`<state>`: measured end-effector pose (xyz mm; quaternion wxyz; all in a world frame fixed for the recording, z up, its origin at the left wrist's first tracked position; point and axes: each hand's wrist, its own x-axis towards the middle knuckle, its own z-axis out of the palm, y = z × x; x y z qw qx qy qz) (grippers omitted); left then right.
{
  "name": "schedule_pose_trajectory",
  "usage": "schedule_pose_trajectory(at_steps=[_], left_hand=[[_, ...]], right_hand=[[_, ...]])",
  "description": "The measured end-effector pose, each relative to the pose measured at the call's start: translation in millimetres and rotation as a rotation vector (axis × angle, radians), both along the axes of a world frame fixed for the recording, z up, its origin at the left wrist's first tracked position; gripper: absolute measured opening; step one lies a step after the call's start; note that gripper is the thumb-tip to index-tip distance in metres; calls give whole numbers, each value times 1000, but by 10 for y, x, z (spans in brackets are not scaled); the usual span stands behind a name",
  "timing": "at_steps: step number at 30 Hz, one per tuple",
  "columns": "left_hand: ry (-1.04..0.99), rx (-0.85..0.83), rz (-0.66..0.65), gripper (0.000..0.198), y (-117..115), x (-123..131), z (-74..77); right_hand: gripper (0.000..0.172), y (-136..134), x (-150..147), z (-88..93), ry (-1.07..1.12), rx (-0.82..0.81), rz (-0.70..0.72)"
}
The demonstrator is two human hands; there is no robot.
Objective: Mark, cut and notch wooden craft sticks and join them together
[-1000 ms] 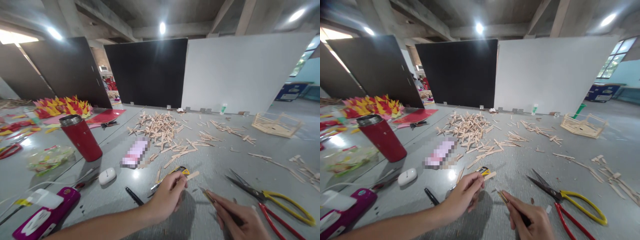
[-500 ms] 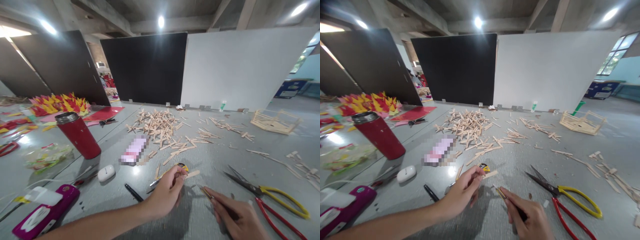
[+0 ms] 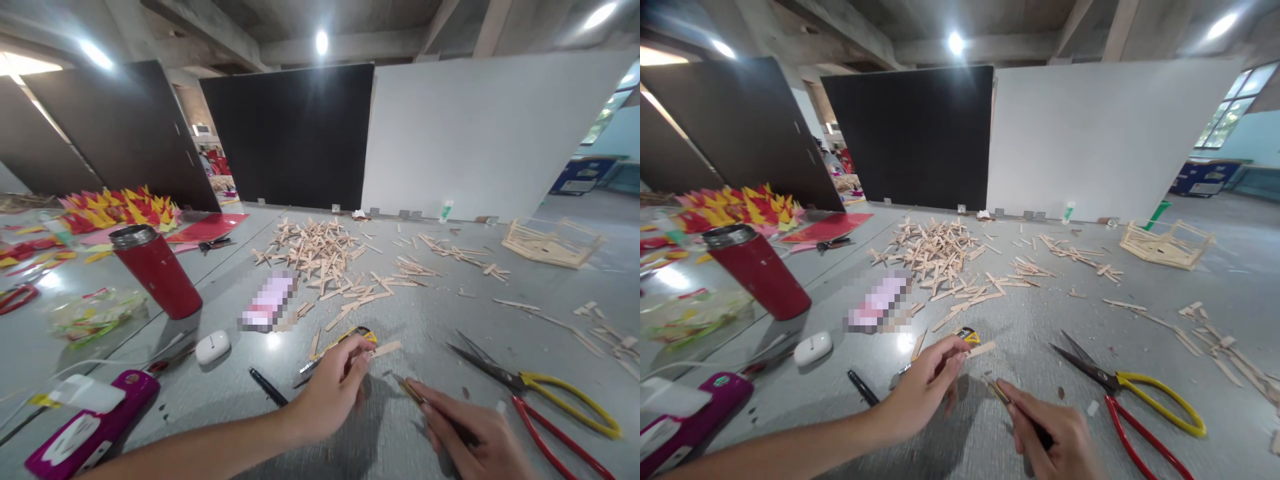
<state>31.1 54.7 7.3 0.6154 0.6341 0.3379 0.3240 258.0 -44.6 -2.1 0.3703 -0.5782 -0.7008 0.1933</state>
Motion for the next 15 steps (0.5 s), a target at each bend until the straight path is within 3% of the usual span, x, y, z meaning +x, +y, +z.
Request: schedule_pose_trajectory(at_steps=[6,12,15], left_hand=[[-33,-23,12,42,-13,15,-17],[-52,-69,49,44,-36,39,72],[-51,-74,77,44,-42,44,83]], right_hand=[[38,11,4,24,-22,79,9],[61,10,7,60,-43,149,29],[59,-4,-12,72,-26,149,27]])
